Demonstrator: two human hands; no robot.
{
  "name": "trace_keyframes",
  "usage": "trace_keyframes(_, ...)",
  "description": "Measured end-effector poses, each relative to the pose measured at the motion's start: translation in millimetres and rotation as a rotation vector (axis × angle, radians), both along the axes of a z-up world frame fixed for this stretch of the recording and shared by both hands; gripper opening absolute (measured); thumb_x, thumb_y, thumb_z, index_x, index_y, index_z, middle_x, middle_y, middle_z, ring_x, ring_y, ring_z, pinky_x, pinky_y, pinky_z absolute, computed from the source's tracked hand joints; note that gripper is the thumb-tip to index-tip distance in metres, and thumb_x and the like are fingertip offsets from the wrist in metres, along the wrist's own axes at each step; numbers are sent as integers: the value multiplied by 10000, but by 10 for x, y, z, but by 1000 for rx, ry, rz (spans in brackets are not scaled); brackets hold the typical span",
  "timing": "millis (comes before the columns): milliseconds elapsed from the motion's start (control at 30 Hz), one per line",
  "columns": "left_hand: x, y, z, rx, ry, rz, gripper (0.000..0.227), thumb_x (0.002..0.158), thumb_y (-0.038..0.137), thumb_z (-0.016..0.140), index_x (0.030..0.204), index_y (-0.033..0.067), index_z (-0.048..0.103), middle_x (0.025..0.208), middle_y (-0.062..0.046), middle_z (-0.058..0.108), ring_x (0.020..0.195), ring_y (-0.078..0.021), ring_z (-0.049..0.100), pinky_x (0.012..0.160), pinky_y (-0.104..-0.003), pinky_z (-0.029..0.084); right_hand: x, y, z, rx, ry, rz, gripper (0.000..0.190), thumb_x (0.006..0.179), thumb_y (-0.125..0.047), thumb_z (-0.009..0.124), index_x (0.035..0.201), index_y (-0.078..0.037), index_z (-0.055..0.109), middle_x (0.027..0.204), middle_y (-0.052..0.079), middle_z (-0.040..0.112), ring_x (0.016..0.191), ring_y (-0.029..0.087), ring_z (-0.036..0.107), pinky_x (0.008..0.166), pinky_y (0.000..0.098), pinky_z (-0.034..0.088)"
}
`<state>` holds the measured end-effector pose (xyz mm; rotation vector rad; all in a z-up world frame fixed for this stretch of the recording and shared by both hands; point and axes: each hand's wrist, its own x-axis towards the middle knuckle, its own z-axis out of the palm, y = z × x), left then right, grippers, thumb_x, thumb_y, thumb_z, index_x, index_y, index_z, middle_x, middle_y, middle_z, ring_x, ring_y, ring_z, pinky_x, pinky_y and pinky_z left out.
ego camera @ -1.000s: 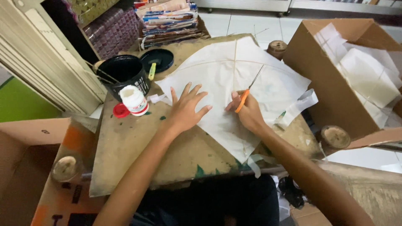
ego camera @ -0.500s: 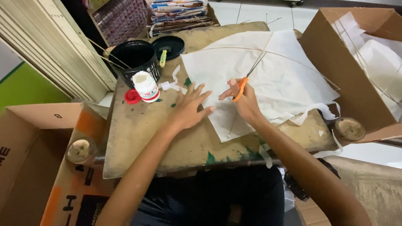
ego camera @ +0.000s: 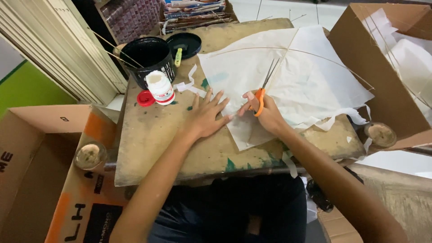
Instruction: Trimming excess white paper from around a diamond-shaped kite frame using scissors.
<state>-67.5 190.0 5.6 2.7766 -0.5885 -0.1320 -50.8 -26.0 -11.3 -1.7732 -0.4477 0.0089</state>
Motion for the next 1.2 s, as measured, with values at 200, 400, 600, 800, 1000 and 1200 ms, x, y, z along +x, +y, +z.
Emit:
trace_keyframes(200,72,22,-150,-18,-43,-4,753,994,682,324,1593,228,355,1690,-83,259,1574,-337,145,1239,-653,7,5,-22,-43,14,-17,35,470,1089,-457,469,1209,-22,599,782,120,729,889,226,588,950,345,428)
trace_keyframes(400,20,18,-172,-24,-90,38,677,1012,638,360,1576,265,385,1684,-62,281,1564,-304,210,1217,-689,24,-13,3,-72,32,-8,24,428,1082,-438,508,1197,-33,587,765,107,730,876,197,595,928,318,430)
trace_keyframes(600,25,37,-229,-36,-253,71,592,1026,571,436,1543,283,442,1653,-70,351,1533,-281,298,1204,-703,62,-33,105,34,14,-59,21,471,1080,-493,505,1079,-41,636,749,93,727,816,193,585,875,308,436)
trace_keyframes(800,-3,61,-228,-112,-261,77,573,1039,557,434,1548,292,435,1646,-59,367,1523,-266,324,1210,-694,87,140,145,-138,53,-32,-17,519,1080,-518,498,1084,-14,625,755,97,728,823,183,572,862,310,431)
trace_keyframes(1000,-32,66,-188,-192,-263,41,558,1042,544,458,1544,301,436,1639,-74,375,1517,-282,333,1219,-686,94,82,207,68,61,-3,-72,557,1076,-537,461,1125,3,592,758,103,718,841,168,545,849,281,433)
trace_keyframes(1200,75,100,-345,-202,-237,24,544,1046,569,429,1554,376,404,1636,-29,385,1521,-247,331,1221,-686,86,14,253,326,129,-2,-74,491,1070,-503,448,1147,-39,591,781,101,733,874,142,553,885,241,459)
